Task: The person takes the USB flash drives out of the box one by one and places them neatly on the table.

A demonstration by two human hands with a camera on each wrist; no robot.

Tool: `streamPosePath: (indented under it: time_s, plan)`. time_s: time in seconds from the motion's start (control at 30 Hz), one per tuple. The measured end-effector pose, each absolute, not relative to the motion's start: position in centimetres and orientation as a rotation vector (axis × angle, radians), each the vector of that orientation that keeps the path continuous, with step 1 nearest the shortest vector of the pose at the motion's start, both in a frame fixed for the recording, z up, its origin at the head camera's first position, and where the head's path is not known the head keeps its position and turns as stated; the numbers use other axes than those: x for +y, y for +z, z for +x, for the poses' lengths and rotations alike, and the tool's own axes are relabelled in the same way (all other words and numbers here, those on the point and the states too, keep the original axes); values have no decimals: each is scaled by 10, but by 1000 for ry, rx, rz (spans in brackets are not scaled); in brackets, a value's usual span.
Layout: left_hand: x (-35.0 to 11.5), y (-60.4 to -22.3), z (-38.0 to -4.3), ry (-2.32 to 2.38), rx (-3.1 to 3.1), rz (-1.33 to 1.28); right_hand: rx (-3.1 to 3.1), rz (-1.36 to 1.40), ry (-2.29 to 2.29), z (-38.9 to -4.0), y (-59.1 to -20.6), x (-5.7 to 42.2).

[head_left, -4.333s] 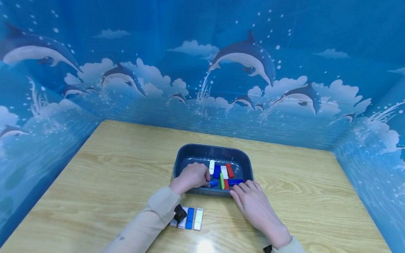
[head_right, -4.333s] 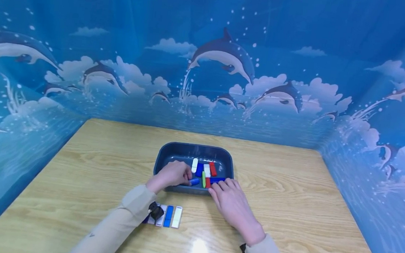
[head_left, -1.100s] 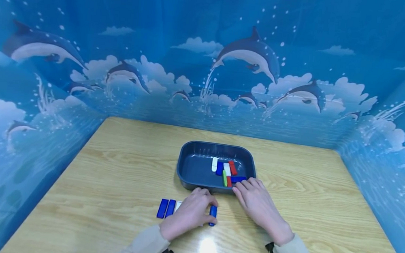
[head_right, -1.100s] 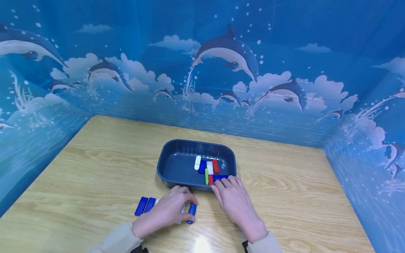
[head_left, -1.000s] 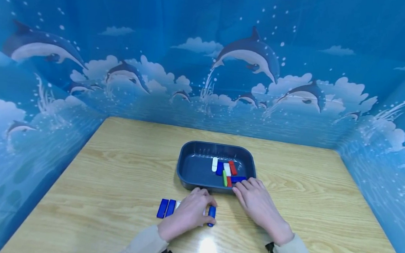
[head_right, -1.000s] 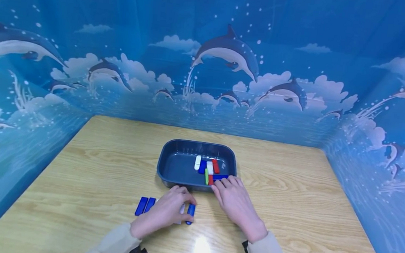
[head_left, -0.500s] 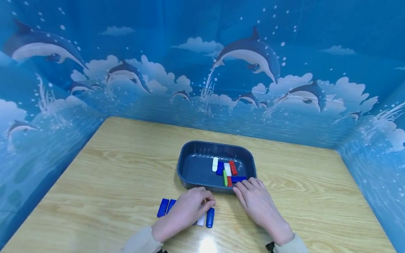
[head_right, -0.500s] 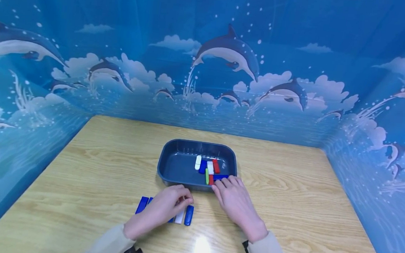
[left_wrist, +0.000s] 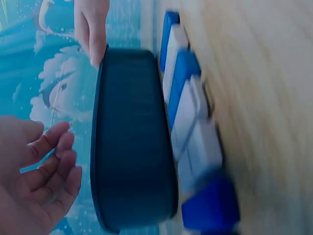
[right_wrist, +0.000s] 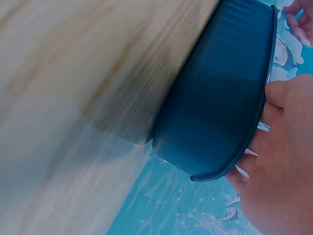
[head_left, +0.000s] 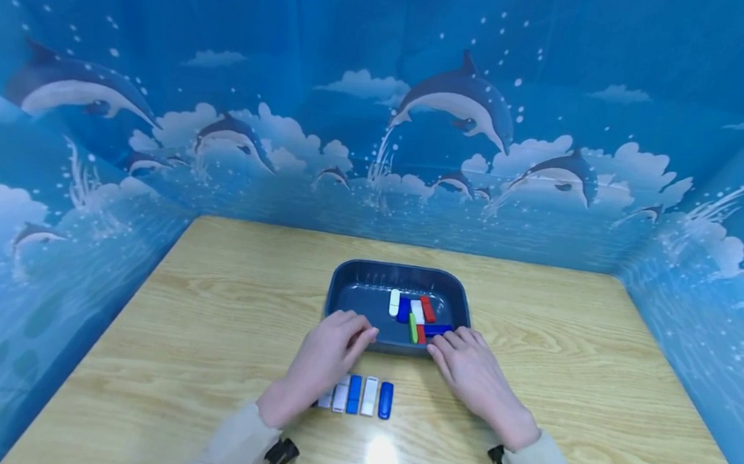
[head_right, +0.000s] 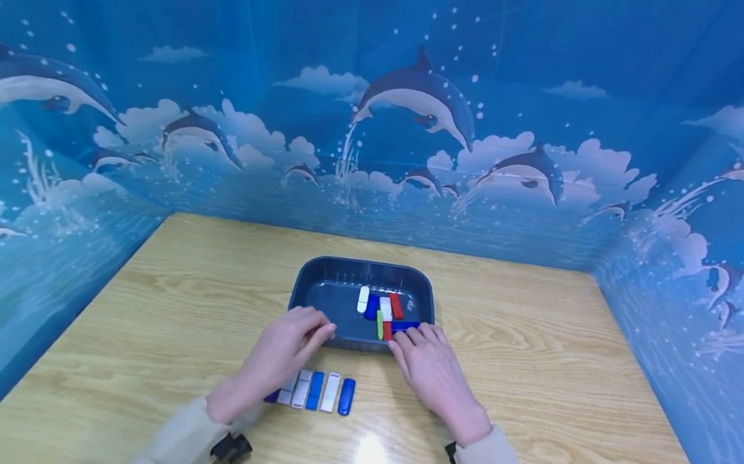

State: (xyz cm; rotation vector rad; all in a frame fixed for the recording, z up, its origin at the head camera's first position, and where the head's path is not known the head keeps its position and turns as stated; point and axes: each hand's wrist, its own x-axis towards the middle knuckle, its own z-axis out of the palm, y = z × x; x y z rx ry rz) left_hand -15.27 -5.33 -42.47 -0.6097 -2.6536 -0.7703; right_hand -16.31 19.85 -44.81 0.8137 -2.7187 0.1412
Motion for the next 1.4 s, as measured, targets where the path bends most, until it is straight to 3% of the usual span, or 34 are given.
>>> streamPosePath:
  time_s: [0.53,1.4]
  plan:
    - [-66,-443,-167,-168,-2777,-751,-2751,786,157,-162,-447,197]
    - [-59,-448,-166,-214,-2845,-691,-2732,804,150,-163,-447,198]
